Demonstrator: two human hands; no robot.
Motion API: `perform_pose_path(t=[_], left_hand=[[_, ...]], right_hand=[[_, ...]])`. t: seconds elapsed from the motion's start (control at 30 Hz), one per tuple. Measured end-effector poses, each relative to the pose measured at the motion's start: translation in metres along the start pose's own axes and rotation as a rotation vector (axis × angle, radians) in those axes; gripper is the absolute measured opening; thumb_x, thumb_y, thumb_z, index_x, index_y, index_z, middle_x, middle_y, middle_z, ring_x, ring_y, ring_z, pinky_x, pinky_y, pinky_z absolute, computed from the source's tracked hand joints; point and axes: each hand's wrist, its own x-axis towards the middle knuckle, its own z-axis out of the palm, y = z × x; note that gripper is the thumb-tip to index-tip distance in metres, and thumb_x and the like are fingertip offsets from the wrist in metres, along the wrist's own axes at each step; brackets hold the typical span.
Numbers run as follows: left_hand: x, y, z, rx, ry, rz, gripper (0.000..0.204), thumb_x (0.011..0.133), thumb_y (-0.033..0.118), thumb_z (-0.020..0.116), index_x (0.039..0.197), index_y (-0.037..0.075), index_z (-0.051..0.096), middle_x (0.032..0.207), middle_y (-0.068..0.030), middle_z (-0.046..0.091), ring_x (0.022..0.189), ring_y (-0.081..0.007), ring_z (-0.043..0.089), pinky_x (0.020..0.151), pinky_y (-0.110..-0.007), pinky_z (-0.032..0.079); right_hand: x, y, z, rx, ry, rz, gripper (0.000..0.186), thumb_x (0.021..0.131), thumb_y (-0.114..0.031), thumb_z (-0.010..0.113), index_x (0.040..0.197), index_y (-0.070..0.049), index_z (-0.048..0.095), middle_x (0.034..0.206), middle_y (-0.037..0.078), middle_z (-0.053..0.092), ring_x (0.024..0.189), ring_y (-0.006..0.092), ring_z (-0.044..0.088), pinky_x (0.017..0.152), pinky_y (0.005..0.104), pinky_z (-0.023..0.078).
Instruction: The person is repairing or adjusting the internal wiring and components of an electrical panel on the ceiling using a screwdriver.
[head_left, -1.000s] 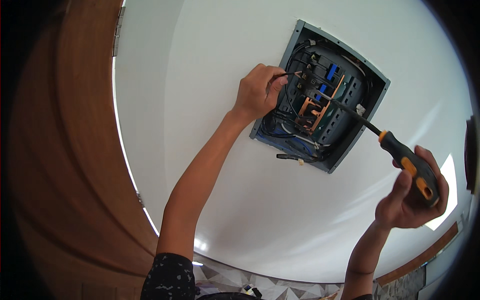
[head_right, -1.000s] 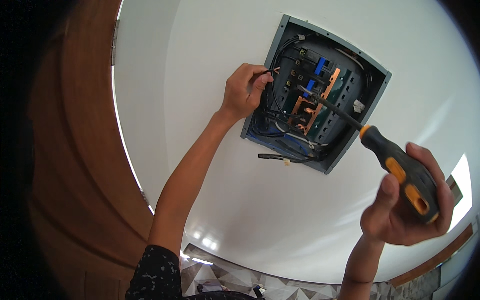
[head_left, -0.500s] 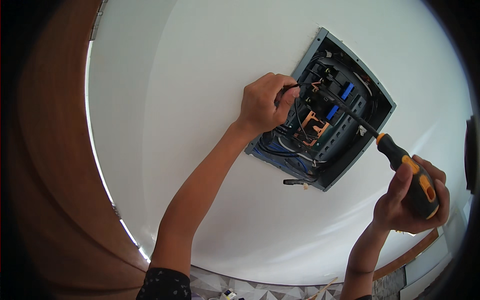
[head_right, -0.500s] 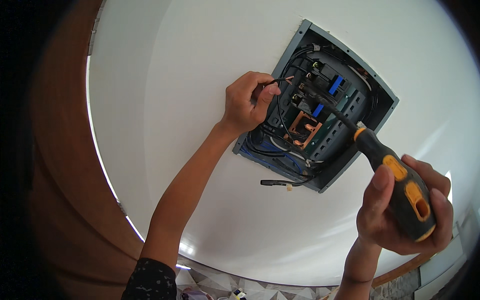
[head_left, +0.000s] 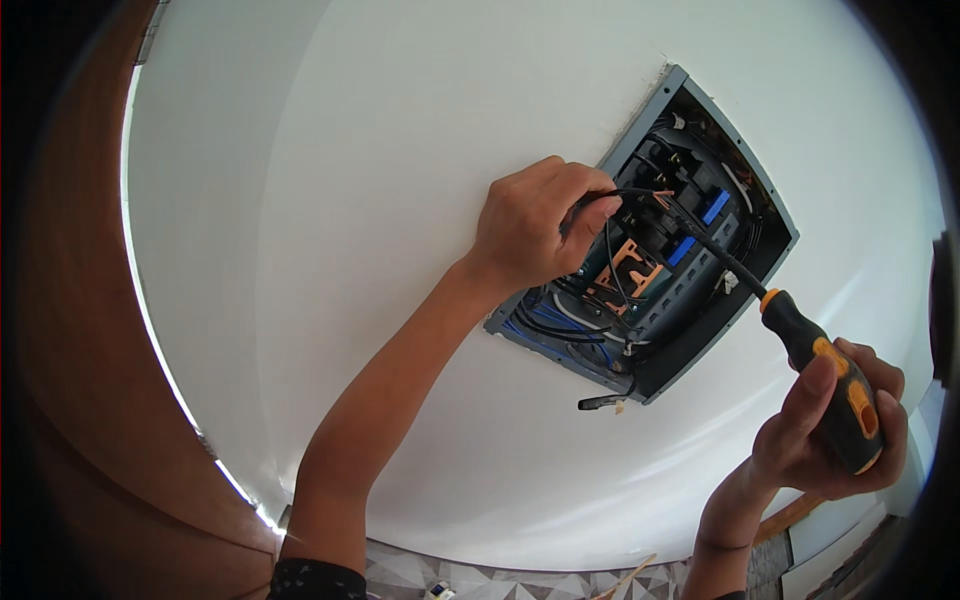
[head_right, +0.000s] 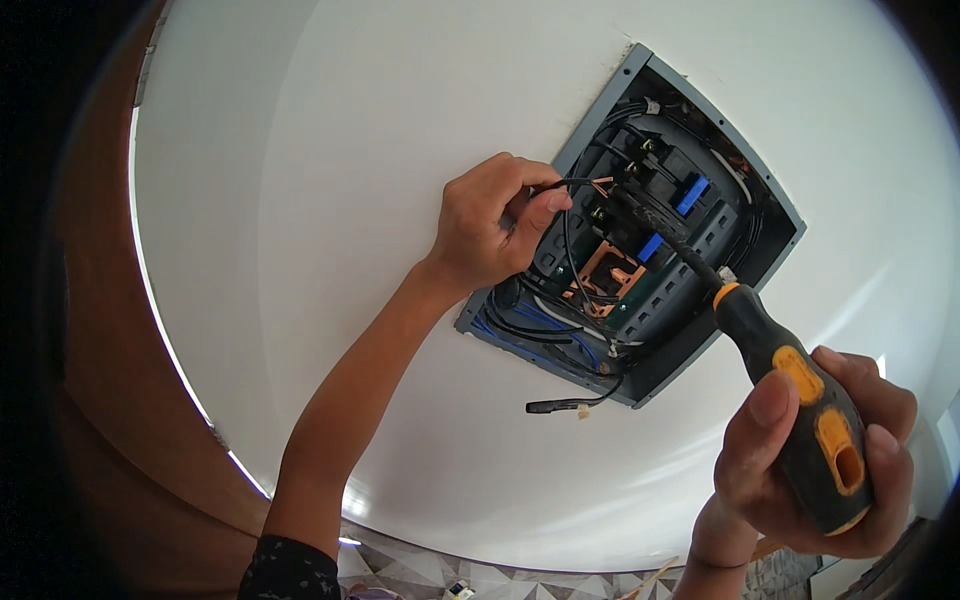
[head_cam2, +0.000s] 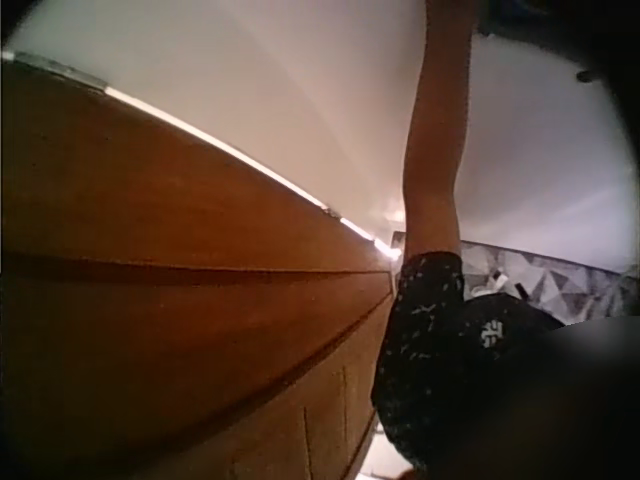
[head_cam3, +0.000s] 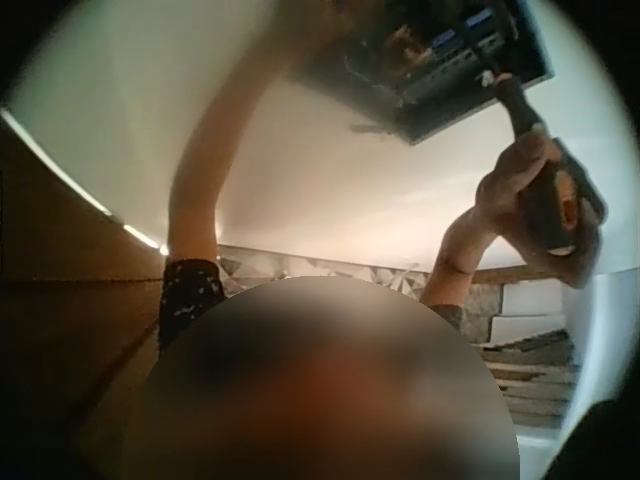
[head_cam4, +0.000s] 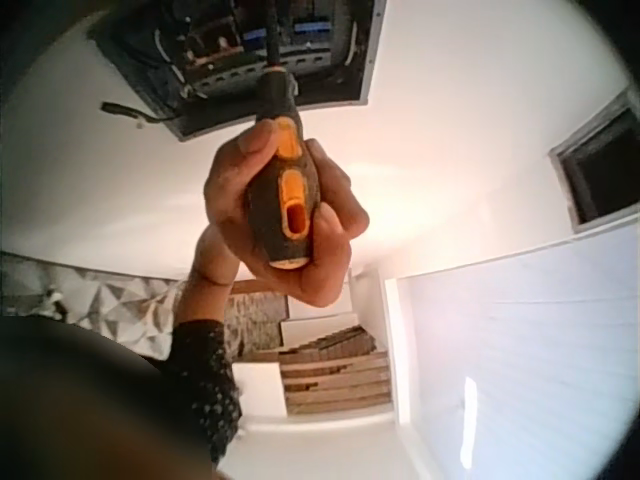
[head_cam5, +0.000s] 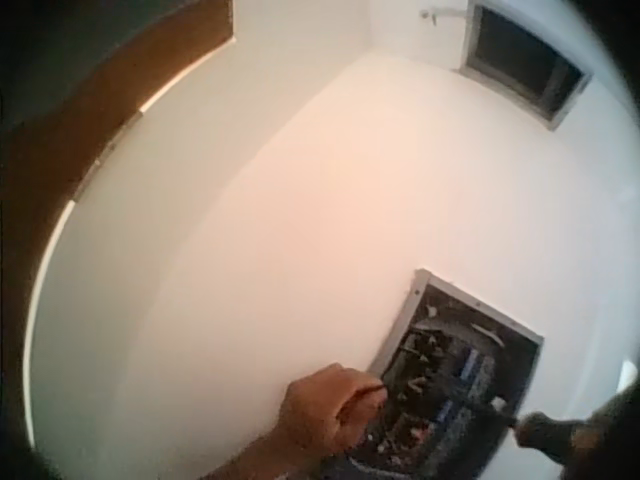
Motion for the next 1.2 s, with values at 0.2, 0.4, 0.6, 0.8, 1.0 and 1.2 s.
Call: perform_pose_path(t=[0.2,0.4,0.6,0.8,1.0,1.2], left_hand=[[0.002,0.003,-0.004,0.023,-0.031,0.023,0.008,0.092,0.016,0.071,0.089,0.011,0.065,0.069,-0.0008,0.063,0.057,-0.0162,0.056,0.051,-0.030,0.045],[0.002,0.003,-0.005,0.041,-0.030,0.042,0.009,0.090,0.015,0.073,0.088,0.011,0.065,0.070,-0.0011,0.064,0.058,-0.0169,0.057,0.052,-0.031,0.046],[0.002,0.003,-0.005,0.031,-0.038,0.029,0.009,0.089,0.014,0.073,0.087,0.011,0.065,0.071,-0.0009,0.065,0.059,-0.0174,0.057,0.052,-0.031,0.046],[0.003,0.004,-0.003,0.022,-0.032,0.033,0.010,0.090,0.015,0.073,0.086,0.011,0.065,0.072,-0.0009,0.065,0.059,-0.0176,0.057,0.052,-0.031,0.046],[0.000,0.003,-0.008,0.039,-0.033,0.041,0.010,0.090,0.015,0.073,0.086,0.011,0.065,0.073,-0.0005,0.066,0.060,-0.0177,0.057,0.053,-0.031,0.046],[0.003,0.005,-0.005,0.045,-0.031,0.056,0.010,0.090,0.015,0.073,0.086,0.011,0.065,0.072,-0.0003,0.066,0.059,-0.0176,0.056,0.052,-0.031,0.045]], right_hand=[[0.000,-0.005,-0.007,-0.023,-0.054,-0.008,0.064,0.088,-0.009,0.075,0.134,-0.012,0.032,0.105,0.023,0.057,0.084,0.0291,0.065,0.073,0.0356,0.058],[0.008,-0.003,-0.011,0.060,-0.129,-0.082,0.050,0.091,-0.008,0.074,0.127,-0.009,0.039,0.100,0.021,0.062,0.086,0.0309,0.068,0.075,0.0419,0.062],[0.007,-0.015,-0.004,-0.006,-0.066,-0.088,0.053,0.091,-0.007,0.073,0.129,-0.010,0.037,0.104,0.022,0.060,0.089,0.0321,0.068,0.076,0.0422,0.063],[0.018,-0.022,-0.011,-0.026,-0.186,-0.068,0.059,0.089,-0.005,0.075,0.133,-0.009,0.035,0.107,0.023,0.060,0.092,0.0342,0.067,0.078,0.0402,0.062],[0.016,-0.023,-0.023,-0.106,-0.276,-0.099,0.058,0.090,-0.010,0.077,0.133,-0.004,0.039,0.107,0.021,0.060,0.092,0.0348,0.066,0.076,0.0377,0.060],[0.028,-0.025,-0.026,0.007,-0.379,-0.142,0.056,0.091,-0.010,0.073,0.135,-0.003,0.039,0.102,0.023,0.060,0.084,0.0337,0.064,0.072,0.0365,0.058]])
